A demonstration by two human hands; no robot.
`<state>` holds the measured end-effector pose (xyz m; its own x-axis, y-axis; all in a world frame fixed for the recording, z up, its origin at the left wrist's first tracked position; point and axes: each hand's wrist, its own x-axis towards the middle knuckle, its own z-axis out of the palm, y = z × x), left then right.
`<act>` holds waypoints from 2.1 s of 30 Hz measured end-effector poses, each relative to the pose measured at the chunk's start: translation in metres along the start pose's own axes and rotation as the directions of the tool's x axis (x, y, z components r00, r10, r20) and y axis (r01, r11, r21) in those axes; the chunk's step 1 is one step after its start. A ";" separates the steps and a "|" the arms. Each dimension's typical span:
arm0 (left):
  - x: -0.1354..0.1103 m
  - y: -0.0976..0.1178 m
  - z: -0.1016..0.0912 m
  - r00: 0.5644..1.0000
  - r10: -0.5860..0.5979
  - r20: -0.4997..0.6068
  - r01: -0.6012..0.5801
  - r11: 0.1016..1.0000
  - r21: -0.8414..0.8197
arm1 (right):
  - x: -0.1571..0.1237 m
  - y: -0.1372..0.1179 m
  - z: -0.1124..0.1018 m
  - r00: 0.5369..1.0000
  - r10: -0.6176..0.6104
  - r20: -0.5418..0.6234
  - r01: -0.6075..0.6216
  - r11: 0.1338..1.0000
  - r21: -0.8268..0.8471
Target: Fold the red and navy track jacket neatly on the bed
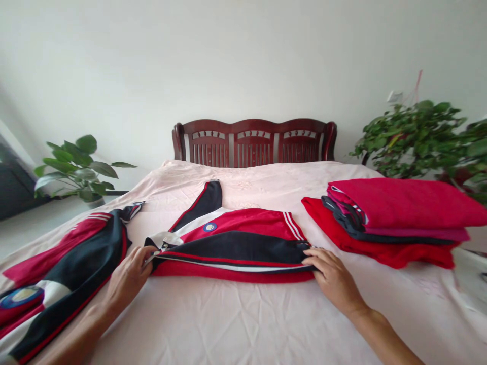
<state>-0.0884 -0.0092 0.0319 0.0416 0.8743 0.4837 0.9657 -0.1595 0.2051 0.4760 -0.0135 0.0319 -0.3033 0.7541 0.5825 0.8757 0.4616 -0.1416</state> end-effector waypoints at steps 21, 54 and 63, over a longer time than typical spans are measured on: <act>-0.026 -0.014 -0.036 0.968 0.180 0.174 -0.182 0.983 -0.003 | -0.020 -0.015 -0.007 0.983 -0.061 0.172 0.085 0.987 -0.133; -0.065 -0.009 -0.064 0.782 0.578 0.235 -0.527 0.813 -0.248 | -0.042 -0.032 -0.042 0.864 -0.432 0.257 0.480 0.862 -0.162; -0.056 0.029 -0.105 0.763 0.480 0.433 -0.347 0.869 -0.352 | 0.002 -0.081 -0.079 0.806 -0.080 0.586 -0.008 0.989 0.146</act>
<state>-0.0901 -0.1107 0.1005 0.6064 0.7890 0.0986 0.7349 -0.6035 0.3095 0.4340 -0.0861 0.1079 -0.5347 0.8450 0.0116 0.8139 0.5186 -0.2621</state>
